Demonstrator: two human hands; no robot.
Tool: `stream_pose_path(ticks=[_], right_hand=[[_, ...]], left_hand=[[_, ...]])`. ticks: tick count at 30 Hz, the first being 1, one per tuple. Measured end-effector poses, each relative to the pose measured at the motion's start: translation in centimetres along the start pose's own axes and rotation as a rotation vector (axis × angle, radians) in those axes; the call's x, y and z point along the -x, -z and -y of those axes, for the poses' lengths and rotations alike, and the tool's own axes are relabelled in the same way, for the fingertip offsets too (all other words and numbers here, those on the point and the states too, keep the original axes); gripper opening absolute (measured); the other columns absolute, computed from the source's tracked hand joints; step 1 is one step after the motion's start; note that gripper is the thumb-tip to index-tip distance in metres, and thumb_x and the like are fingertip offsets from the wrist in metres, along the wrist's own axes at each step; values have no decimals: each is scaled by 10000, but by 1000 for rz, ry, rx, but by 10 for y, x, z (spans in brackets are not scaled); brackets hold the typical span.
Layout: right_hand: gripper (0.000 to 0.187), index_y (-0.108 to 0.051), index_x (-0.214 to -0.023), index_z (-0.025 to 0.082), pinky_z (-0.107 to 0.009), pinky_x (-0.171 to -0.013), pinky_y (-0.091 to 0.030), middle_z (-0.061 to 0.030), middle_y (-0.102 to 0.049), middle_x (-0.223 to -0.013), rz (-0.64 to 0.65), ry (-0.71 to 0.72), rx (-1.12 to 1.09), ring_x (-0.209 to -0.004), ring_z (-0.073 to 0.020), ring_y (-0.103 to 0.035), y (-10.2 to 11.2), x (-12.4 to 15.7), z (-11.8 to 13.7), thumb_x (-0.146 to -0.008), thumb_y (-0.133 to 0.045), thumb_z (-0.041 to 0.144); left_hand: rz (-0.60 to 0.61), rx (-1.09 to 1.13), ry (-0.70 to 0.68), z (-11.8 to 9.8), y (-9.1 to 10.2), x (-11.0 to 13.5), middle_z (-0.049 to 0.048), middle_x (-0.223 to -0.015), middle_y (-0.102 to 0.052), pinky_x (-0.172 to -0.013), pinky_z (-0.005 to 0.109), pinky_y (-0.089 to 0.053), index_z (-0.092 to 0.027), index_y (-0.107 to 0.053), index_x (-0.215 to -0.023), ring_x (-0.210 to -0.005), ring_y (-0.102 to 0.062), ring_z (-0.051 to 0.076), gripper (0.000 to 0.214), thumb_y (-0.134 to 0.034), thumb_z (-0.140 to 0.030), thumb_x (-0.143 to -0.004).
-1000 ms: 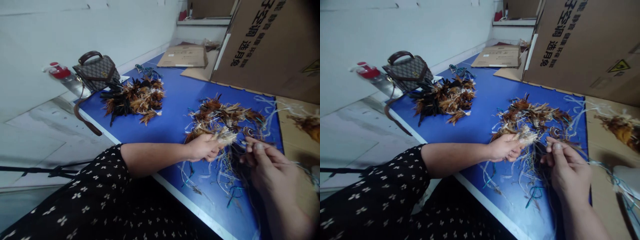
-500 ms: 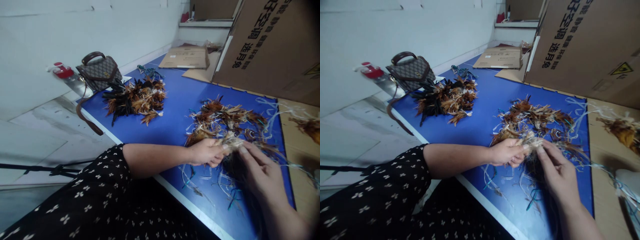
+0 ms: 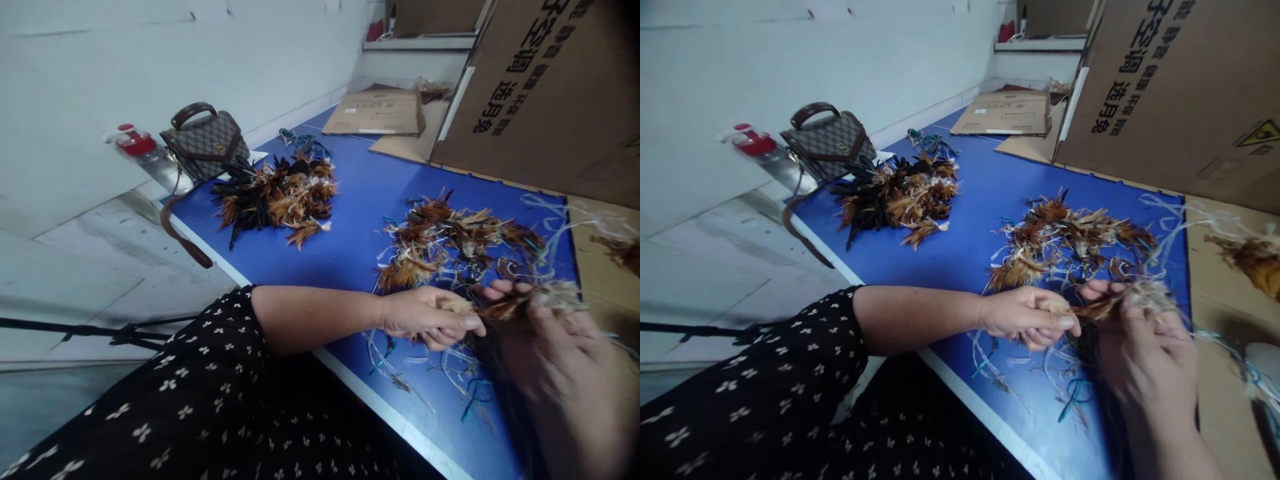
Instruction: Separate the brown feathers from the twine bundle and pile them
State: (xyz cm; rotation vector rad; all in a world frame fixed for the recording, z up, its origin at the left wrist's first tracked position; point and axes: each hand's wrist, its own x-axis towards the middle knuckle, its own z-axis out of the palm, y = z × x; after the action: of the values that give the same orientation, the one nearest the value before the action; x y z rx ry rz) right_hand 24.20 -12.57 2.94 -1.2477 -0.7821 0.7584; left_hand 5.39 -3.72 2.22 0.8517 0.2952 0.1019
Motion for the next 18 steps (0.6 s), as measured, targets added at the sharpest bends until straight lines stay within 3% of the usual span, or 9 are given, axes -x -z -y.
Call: stream_pose_path(ticks=[4,7,9,11,13,15,18], right_hand=[[547,-718,-852,240,-316,-633,-579,30,-572,-786,-49,-19,-179,-644,-117,-486,12,-10,4,-651,-1136,529],[602,-616,-723,236,-269,-535,-459,43,-486,-688,1,-67,-94,-591,-102,-412,19,-9,6,-674,-1122,559],[577,-668,-721,234,-273,-516,-462,14,-555,-707,57,-103,65,-597,-120,-478,22,-5,5,-714,-1090,628],[543,-813,-836,239,-306,-560,-567,-40,-722,-804,141,-162,209,-674,-184,-648,23,-1,2,-656,-1100,663],[626,-917,-1002,251,-366,-686,-688,-85,-855,-938,227,-192,306,-818,-272,-799,23,1,-3,-568,-1127,651],[663,-957,-1069,252,-414,-833,-743,-108,-909,-1021,283,-173,387,-929,-321,-863,22,1,-8,-565,-1127,648],[643,-973,-1011,244,-404,-816,-745,-124,-925,-1030,268,-144,452,-906,-321,-877,22,1,-15,-597,-1095,721]], left_hand=[[-42,80,6,-11,-2,1,-88,-690,-384,-525,202,-236,-163,-725,-973,-559,-245,62,351,-871,-471,-1058],[-47,119,69,-13,1,-2,-65,-719,-400,-511,199,-258,-165,-701,-913,-560,-254,68,545,-703,-661,-1140],[-28,125,117,-10,5,-5,-60,-717,-391,-496,202,-256,-175,-695,-893,-555,-246,79,678,-594,-800,-1136],[4,118,144,-5,8,-9,-63,-710,-375,-486,208,-255,-185,-689,-879,-555,-230,87,751,-571,-897,-1087],[41,107,153,-1,10,-10,-62,-713,-372,-484,212,-255,-198,-652,-843,-562,-217,89,785,-596,-958,-1030],[72,97,163,2,10,-10,-60,-712,-364,-486,215,-246,-211,-589,-800,-566,-211,88,806,-607,-993,-992],[76,97,176,3,10,-10,-60,-701,-365,-487,218,-242,-222,-550,-797,-561,-221,89,804,-605,-1001,-987]])
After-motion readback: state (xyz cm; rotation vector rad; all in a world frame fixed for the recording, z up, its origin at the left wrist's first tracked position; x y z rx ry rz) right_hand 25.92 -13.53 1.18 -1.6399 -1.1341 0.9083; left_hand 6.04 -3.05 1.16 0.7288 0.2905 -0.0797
